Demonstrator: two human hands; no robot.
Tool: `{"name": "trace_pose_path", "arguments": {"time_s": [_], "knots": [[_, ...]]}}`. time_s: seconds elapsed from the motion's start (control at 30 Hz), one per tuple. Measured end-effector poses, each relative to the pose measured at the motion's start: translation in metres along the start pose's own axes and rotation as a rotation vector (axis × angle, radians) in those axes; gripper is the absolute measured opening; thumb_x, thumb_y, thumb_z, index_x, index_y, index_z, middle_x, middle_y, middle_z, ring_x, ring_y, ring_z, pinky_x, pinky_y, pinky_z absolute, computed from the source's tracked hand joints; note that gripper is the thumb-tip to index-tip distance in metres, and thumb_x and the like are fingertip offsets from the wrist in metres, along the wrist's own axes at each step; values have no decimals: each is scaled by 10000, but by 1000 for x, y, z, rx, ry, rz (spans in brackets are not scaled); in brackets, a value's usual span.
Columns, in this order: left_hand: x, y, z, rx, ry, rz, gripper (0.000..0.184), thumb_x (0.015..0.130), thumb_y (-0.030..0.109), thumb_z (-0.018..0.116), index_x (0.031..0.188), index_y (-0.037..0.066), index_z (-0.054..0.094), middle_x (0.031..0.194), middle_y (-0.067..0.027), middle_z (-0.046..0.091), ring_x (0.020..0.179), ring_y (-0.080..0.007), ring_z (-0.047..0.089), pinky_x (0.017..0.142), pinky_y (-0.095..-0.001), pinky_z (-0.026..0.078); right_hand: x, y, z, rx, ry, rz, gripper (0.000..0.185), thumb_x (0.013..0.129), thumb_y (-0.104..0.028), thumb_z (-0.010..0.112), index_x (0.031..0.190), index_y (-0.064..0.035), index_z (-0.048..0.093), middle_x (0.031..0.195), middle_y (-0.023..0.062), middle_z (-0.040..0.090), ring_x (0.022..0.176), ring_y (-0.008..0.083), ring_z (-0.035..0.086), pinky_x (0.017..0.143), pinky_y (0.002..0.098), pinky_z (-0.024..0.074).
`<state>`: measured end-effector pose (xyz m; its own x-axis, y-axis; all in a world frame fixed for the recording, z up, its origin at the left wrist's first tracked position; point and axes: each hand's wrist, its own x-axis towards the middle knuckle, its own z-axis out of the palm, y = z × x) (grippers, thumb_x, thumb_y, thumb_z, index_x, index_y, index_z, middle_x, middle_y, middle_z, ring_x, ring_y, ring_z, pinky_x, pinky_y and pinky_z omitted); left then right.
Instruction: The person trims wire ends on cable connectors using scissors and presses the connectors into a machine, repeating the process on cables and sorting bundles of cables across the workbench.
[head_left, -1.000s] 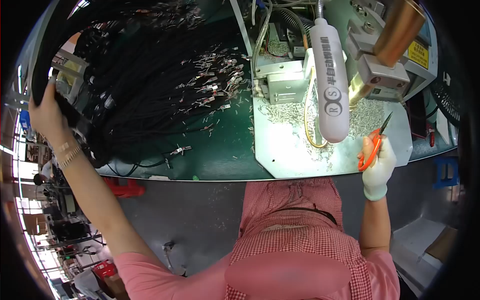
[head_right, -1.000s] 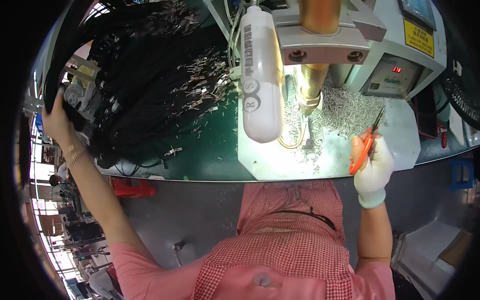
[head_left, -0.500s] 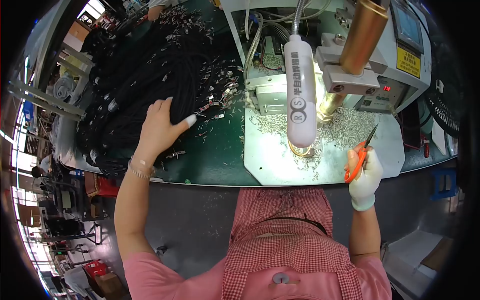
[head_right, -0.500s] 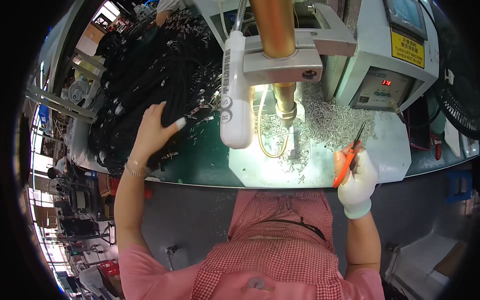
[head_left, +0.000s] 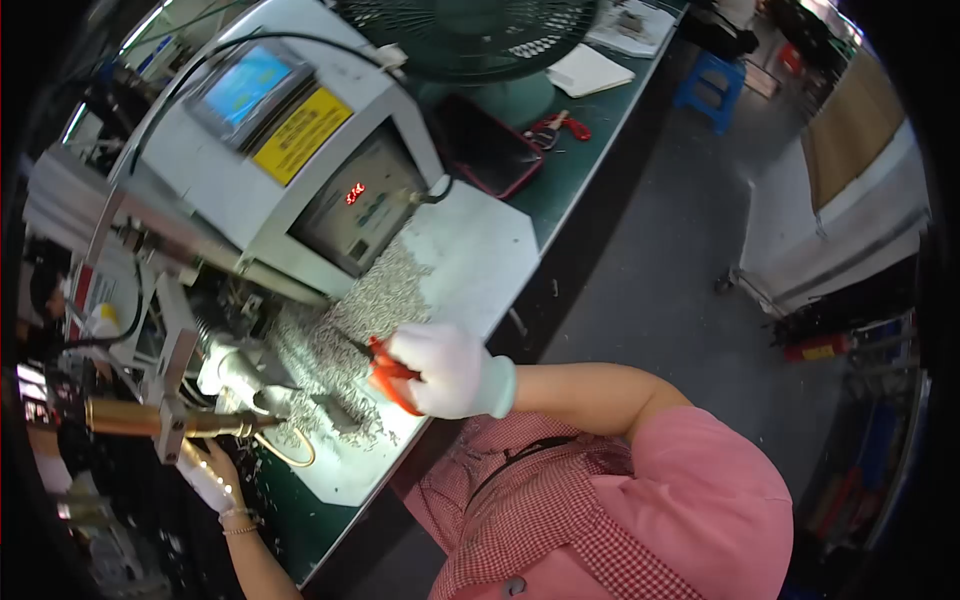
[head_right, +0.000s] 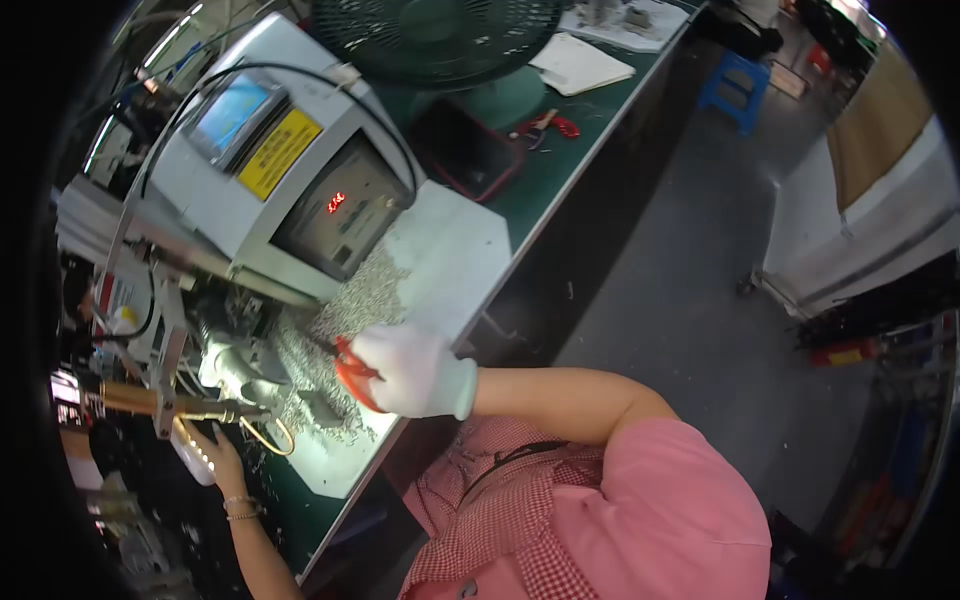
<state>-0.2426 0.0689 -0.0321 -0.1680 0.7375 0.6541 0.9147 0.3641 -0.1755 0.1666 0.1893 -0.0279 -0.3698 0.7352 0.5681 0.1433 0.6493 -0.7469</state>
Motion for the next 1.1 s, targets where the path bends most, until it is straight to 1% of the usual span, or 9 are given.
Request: {"name": "trace_pose_path", "arguments": {"time_s": [0.1,0.3,0.5,0.57,0.63,0.67,0.73,0.97,1.1], "knots": [[14,-9,-6,-68,-381,-329,616,824,134,546,1311,-53,219,1347,-217,279,1245,-316,274,1023,-347,221,1,-6,-5,60,-8,8,185,746,-165,615,682,-43,492,633,121,510,551,312,534,479,370,414],[39,-147,75,-525,-434,-651,462,690,139,649,1071,-87,522,1002,-153,583,910,-223,534,833,-302,406,-2,0,-6,139,-57,37,181,720,-174,599,713,-37,480,677,118,511,628,318,544,540,389,426],[53,-196,99,-630,-32,-429,375,721,137,623,1028,-63,544,898,-130,608,826,-209,548,794,-299,423,-3,3,-9,139,2,27,210,720,-186,635,727,-35,489,675,96,512,599,283,553,507,349,430],[66,-171,53,-476,288,4,262,774,151,571,961,-32,560,750,-106,609,655,-194,562,647,-304,471,-2,3,-8,144,5,40,207,714,-181,635,726,-34,489,674,95,513,598,282,553,507,349,430],[63,-218,23,-567,-62,-365,217,849,238,494,838,32,559,558,-57,509,415,-164,497,374,-280,427,-2,2,-8,152,-11,44,205,708,-176,635,726,-34,488,674,95,514,597,281,553,507,349,431],[84,-98,-46,-1048,84,-1121,272,850,320,488,830,59,561,572,-42,508,438,-137,499,380,-273,418,-1,1,-8,133,-8,41,201,707,-175,630,725,-35,488,673,96,512,596,282,552,508,350,432],[82,-16,-93,-1218,-29,-1377,304,840,375,485,838,81,565,602,-28,511,484,-136,517,395,-253,417,0,0,-6,110,-13,35,195,707,-176,621,725,-35,487,672,96,507,596,283,552,510,352,434],[79,11,-75,-927,-224,-888,307,833,356,505,865,52,534,624,-52,493,518,-164,505,445,-265,416,-1,0,-8,87,-27,16,200,726,-195,610,720,-37,487,671,98,504,600,287,553,513,360,438],[100,-117,-28,-724,-315,-736,304,815,307,527,804,4,516,599,-96,516,488,-195,531,410,-297,426,0,-2,-11,93,-67,51,204,720,-189,616,718,-32,486,673,99,510,598,289,555,515,361,439]]}}
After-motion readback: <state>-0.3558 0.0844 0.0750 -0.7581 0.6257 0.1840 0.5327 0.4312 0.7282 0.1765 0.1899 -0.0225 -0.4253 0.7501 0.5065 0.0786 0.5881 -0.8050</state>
